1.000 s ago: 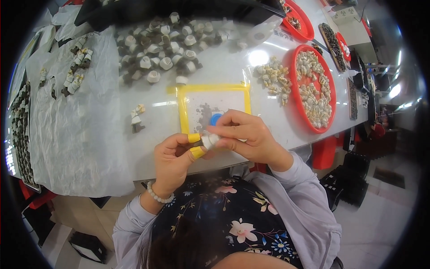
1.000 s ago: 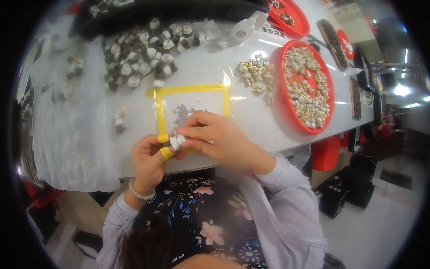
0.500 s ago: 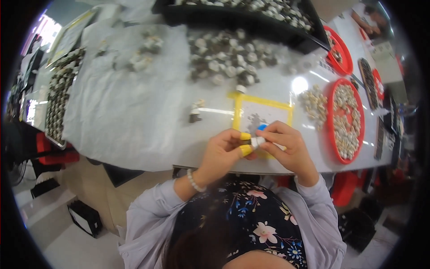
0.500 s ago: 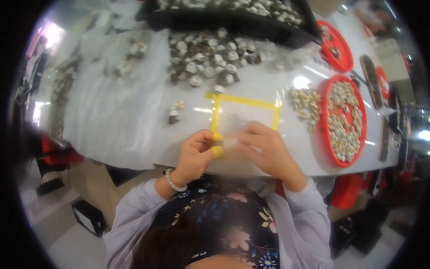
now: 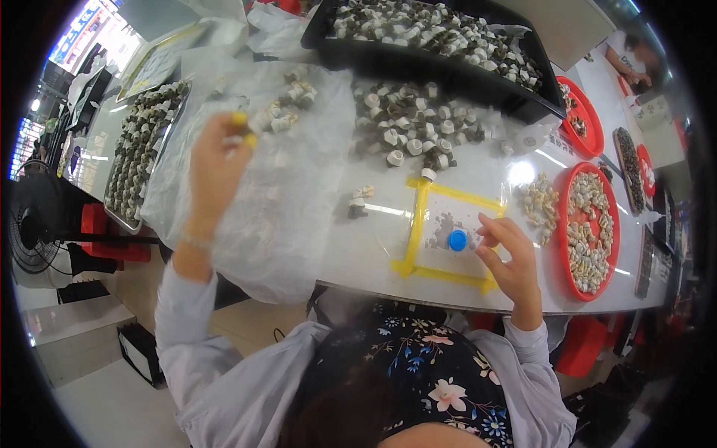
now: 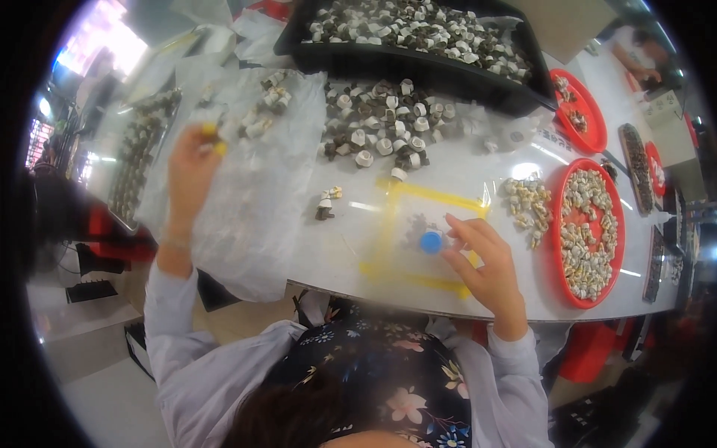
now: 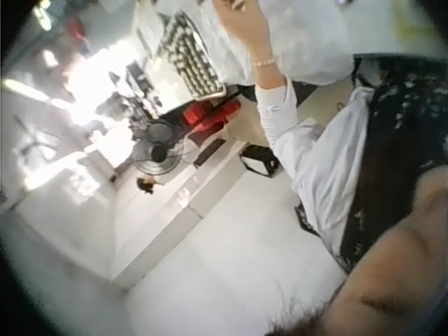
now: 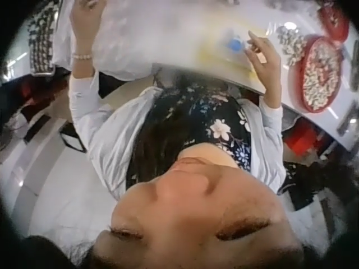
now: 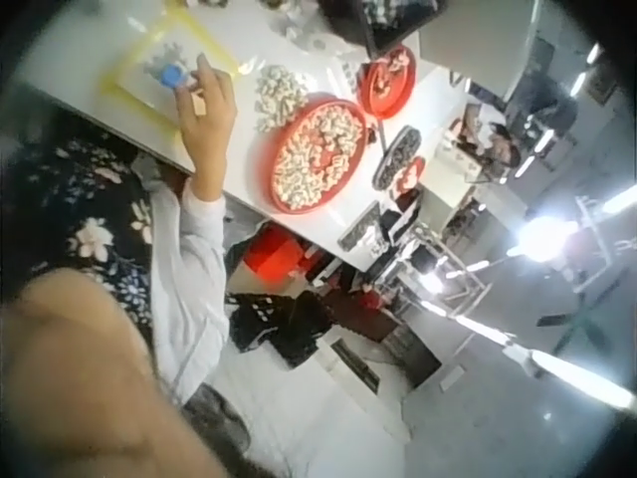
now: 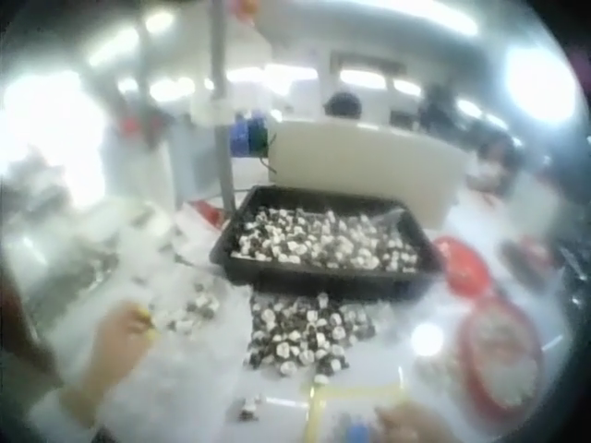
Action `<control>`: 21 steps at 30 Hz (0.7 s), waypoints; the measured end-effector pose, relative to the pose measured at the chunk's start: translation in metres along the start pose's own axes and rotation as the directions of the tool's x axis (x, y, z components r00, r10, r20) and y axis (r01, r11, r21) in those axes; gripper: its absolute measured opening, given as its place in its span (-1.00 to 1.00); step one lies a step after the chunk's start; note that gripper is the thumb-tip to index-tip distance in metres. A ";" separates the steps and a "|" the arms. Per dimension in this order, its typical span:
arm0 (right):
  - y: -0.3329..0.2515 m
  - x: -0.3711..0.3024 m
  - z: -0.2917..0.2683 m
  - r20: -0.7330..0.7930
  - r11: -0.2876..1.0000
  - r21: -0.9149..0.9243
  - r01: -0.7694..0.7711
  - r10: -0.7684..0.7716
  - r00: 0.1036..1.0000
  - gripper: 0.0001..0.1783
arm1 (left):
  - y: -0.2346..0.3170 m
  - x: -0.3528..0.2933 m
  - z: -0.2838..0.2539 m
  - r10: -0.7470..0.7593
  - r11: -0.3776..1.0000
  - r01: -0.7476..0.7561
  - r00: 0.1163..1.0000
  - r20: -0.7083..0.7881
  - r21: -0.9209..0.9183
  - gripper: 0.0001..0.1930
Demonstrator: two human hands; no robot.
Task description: The person assembles small plastic toy components by hand, attaching white and grey plastic parts together at a factory workstation.
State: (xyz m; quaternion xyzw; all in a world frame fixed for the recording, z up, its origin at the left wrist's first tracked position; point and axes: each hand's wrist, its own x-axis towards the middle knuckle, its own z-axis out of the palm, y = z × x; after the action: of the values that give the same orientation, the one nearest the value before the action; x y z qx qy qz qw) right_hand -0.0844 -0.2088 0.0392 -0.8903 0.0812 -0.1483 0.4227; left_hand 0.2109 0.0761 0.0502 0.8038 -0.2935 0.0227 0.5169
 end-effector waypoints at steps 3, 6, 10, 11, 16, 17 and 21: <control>-0.002 -0.001 0.003 -0.009 1.000 -0.016 0.013 -0.013 1.000 -0.52 | -0.030 0.041 0.008 0.033 0.997 -0.029 0.999 -0.043 0.075 -0.74; -0.002 -0.005 0.000 -0.040 0.999 -0.037 -0.010 0.009 0.999 -0.54 | -0.046 0.059 0.017 0.068 0.958 -0.059 0.998 -0.019 0.281 -0.72; 0.003 -0.013 -0.010 -0.076 0.995 -0.067 -0.071 0.065 0.995 -0.56 | -0.058 0.063 0.016 0.142 0.897 -0.151 0.989 0.052 0.415 -0.74; 0.005 -0.015 -0.012 -0.088 0.995 -0.067 -0.077 0.071 0.994 -0.56 | -0.058 0.060 0.014 0.175 0.861 -0.186 0.982 0.067 0.473 -0.75; 0.022 -0.026 -0.035 -0.187 0.963 -0.198 -0.182 0.145 0.972 -0.59 | 0.015 0.012 0.043 0.139 0.950 -0.186 0.971 0.194 0.252 -0.72; 0.025 -0.028 -0.042 -0.217 0.947 -0.228 -0.224 0.175 0.960 -0.60 | 0.029 -0.006 0.052 0.143 0.946 -0.232 0.925 0.351 0.225 -0.69; 0.037 -0.029 -0.062 -0.356 0.892 -0.318 -0.320 0.201 0.913 -0.75 | 0.057 -0.055 0.087 0.331 0.836 -0.519 0.734 0.594 0.176 -0.64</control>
State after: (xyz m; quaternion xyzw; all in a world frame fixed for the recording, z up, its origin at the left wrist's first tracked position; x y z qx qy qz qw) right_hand -0.1329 -0.2696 0.0425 -0.8994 0.2939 -0.2111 0.2453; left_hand 0.1139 0.0110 0.0375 0.7610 -0.5971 -0.0364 0.2508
